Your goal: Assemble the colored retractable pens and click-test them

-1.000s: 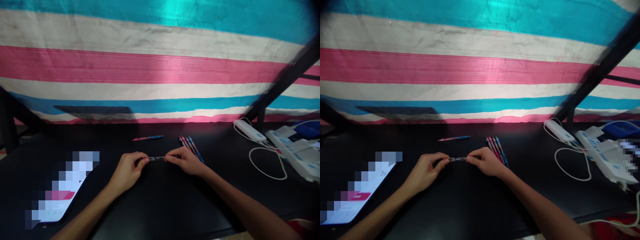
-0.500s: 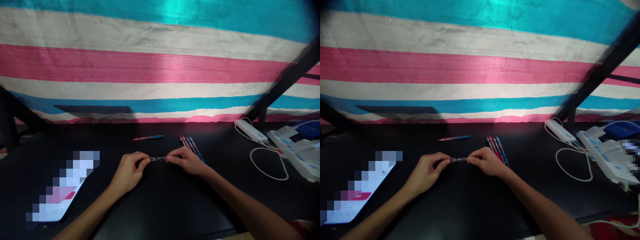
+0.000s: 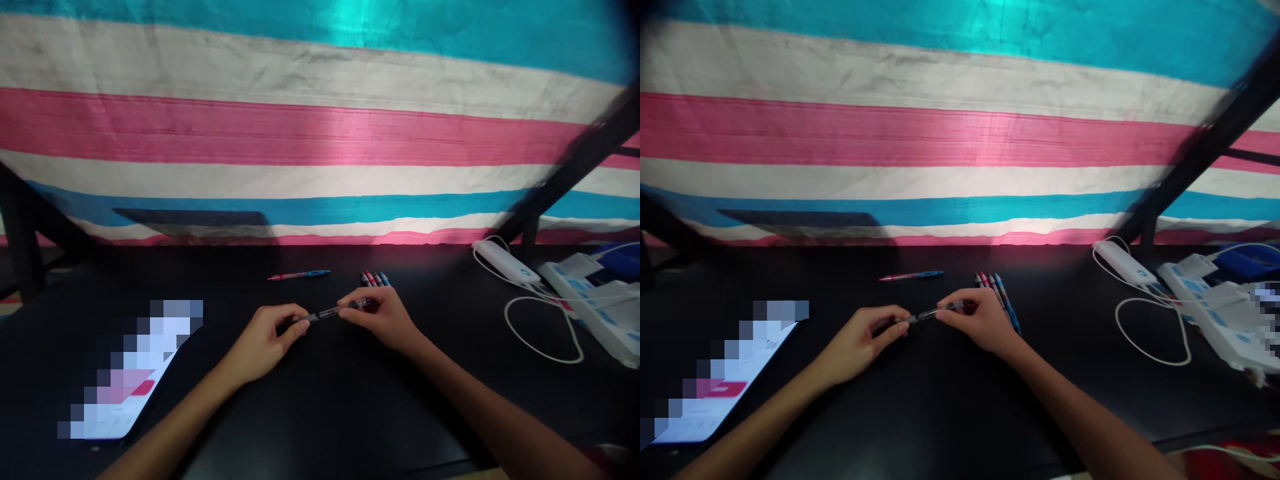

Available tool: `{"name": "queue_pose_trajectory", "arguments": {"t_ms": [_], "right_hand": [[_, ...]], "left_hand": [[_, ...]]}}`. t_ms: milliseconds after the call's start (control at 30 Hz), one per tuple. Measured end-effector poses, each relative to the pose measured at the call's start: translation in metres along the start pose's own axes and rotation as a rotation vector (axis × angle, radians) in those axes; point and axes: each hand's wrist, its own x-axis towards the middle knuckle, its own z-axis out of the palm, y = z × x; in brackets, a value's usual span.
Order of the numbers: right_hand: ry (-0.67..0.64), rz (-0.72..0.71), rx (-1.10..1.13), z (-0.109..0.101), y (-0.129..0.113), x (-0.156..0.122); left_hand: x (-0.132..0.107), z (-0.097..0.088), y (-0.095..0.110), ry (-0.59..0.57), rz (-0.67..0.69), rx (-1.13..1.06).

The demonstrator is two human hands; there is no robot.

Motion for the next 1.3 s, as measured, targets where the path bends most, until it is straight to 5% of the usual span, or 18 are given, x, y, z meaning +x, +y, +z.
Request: {"name": "queue_pose_trajectory", "arguments": {"t_ms": [200, 367, 667, 1300], "right_hand": [[0.216, 0.082, 0.533, -0.005, -0.003, 0.010], [0.156, 0.212, 0.844, -0.025, -0.007, 0.015], [0.082, 0.329, 0.988, -0.034, -0.007, 0.011], [0.113, 0.346, 1.087, -0.038, -0.006, 0.012]], "left_hand": [[-0.005, 0.013, 0.006, -0.050, 0.146, 0.041], [-0.005, 0.012, 0.002, -0.036, 0.154, 0.106], [-0.003, 0.011, 0.003, -0.046, 0.177, 0.149], [-0.003, 0.010, 0.002, -0.070, 0.189, 0.186]]}}
